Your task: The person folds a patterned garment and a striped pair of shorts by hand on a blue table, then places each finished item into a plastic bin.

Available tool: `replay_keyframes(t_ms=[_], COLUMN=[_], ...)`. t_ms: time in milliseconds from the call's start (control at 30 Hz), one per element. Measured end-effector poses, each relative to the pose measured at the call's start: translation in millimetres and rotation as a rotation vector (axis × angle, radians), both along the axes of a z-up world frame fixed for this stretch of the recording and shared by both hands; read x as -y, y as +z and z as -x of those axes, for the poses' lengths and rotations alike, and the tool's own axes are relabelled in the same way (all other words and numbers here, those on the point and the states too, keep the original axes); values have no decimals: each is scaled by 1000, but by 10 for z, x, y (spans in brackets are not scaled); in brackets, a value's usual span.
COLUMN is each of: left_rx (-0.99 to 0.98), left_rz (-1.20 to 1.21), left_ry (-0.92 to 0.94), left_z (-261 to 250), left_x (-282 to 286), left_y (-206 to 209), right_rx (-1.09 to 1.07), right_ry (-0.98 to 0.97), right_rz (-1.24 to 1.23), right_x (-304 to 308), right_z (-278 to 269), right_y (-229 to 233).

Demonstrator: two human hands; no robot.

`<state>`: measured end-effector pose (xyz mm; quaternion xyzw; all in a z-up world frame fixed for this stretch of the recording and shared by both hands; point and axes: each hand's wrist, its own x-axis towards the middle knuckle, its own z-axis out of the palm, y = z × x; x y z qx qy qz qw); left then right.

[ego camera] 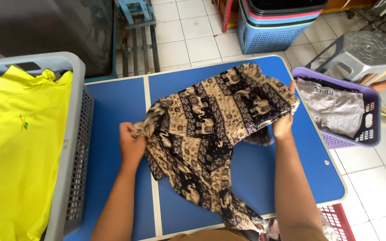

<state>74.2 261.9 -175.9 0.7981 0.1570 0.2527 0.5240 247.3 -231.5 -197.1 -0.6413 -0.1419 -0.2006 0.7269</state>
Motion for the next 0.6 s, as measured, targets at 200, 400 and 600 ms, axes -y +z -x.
replay_keyframes(t_ms=[200,400,600], left_rx=[47,-130,-153], left_rz=[827,1194,1259], left_ry=[127,89,63], left_z=[-200,2,-4], left_x=[-569,-914,-629], left_y=[-424,-251,147], right_rx=[279,-135,-141], right_ry=[-127,-503,-249], right_rz=[301,908,-421], right_x=[-210,46,1237], right_z=[427,341,-421], right_y=[1206,867,-506])
